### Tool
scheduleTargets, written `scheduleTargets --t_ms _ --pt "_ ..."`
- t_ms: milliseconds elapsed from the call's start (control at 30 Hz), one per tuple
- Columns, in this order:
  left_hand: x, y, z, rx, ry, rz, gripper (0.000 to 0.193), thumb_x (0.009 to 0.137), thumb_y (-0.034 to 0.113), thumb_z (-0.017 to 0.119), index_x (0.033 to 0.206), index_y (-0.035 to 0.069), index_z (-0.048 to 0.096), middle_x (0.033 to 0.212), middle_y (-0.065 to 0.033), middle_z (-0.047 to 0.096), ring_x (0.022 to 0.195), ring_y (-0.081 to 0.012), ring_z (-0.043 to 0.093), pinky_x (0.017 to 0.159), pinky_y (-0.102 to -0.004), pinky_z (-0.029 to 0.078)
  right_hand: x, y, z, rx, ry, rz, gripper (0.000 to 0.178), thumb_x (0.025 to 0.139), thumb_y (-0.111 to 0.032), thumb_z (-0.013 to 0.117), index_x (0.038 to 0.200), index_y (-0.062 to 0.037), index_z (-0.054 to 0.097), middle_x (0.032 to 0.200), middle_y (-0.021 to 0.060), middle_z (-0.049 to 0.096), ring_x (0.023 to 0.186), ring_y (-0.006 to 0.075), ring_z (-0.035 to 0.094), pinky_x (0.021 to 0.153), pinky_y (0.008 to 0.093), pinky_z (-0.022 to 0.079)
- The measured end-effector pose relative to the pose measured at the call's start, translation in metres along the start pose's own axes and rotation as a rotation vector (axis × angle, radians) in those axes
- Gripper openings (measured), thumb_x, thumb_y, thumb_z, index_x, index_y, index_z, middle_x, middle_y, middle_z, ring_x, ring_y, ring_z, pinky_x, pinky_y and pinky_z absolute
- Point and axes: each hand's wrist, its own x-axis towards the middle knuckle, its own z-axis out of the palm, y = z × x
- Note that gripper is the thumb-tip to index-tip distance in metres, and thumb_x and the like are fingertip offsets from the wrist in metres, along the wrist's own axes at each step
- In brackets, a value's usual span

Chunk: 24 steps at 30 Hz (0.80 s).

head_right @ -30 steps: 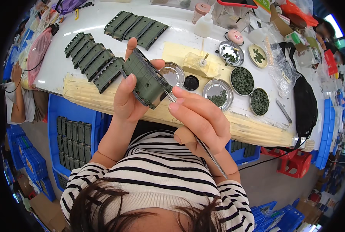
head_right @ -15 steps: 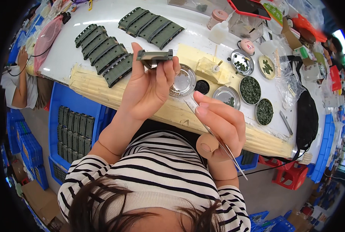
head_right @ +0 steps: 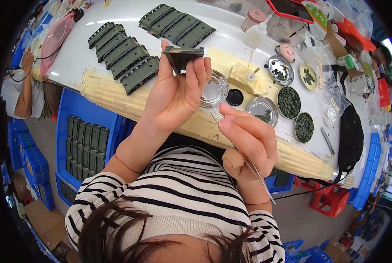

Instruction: Assembling small plastic parts onto green toy tank bodies using tweezers.

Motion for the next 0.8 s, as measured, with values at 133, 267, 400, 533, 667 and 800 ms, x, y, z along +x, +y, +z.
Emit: scheduleTargets --t_ms 133,267,400,533,667,800 --pt "-0.001 0.000 0.000 0.009 0.007 0.008 0.057 0.081 0.047 0.067 0.101 -0.005 0.054 0.100 -0.0129 0.059 0.093 -0.0226 0.065 0.078 -0.0205 0.060 -0.001 0.000 0.001 0.024 -0.004 -0.016 0.041 0.092 -0.038 0.055 0.105 -0.0003 0.063 0.098 0.0174 0.061 0.092 0.0328 0.066 0.077 0.0368 0.056" --pt "-0.002 0.001 -0.008 0.105 -0.024 0.039 0.056 0.084 0.048 0.063 0.109 -0.002 0.055 0.109 -0.0171 0.056 0.098 -0.0244 0.063 0.083 -0.0236 0.058 -0.002 0.000 0.004 0.061 0.050 0.043 0.031 0.095 -0.028 0.054 0.105 0.0007 0.061 0.103 0.0211 0.063 0.092 0.0326 0.066 0.078 0.0367 0.055" --pt "-0.022 -0.033 -0.013 0.585 -0.008 0.344 0.056 0.095 0.035 0.054 0.140 0.018 0.024 0.122 -0.0073 0.052 0.113 -0.0193 0.054 0.094 -0.0337 0.048 -0.001 0.011 0.012 0.085 0.117 0.147 0.039 0.080 -0.022 0.075 0.099 -0.0026 0.047 0.116 0.0247 0.057 0.100 0.0330 0.063 0.088 0.0389 0.050" --pt "-0.038 -0.045 -0.036 0.927 -0.051 0.311 0.081 0.082 0.047 0.070 0.140 0.019 0.020 0.131 -0.0124 0.046 0.117 -0.0229 0.051 0.093 -0.0347 0.048 -0.002 0.011 0.012 0.152 0.078 0.188 0.049 0.068 -0.013 0.084 0.090 -0.0087 0.041 0.115 0.0216 0.056 0.098 0.0299 0.063 0.088 0.0394 0.050" --pt "-0.049 -0.035 -0.035 0.504 -0.173 -0.014 0.074 0.084 0.058 0.059 0.136 0.013 0.030 0.138 -0.0181 0.042 0.119 -0.0271 0.052 0.095 -0.0382 0.048 -0.001 0.007 -0.010 0.248 0.044 0.298 0.045 0.064 -0.010 0.086 0.080 -0.0095 0.043 0.100 0.0165 0.062 0.093 0.0266 0.065 0.087 0.0375 0.051" --pt "-0.051 -0.009 -0.045 0.788 -0.133 -0.394 0.060 0.085 0.024 0.070 0.130 -0.003 0.042 0.126 -0.0172 0.056 0.113 -0.0218 0.057 0.097 -0.0350 0.045 -0.008 0.004 -0.042 0.356 -0.190 0.443 0.044 0.057 -0.011 0.088 0.070 -0.0100 0.045 0.091 0.0144 0.064 0.091 0.0248 0.065 0.085 0.0361 0.052"
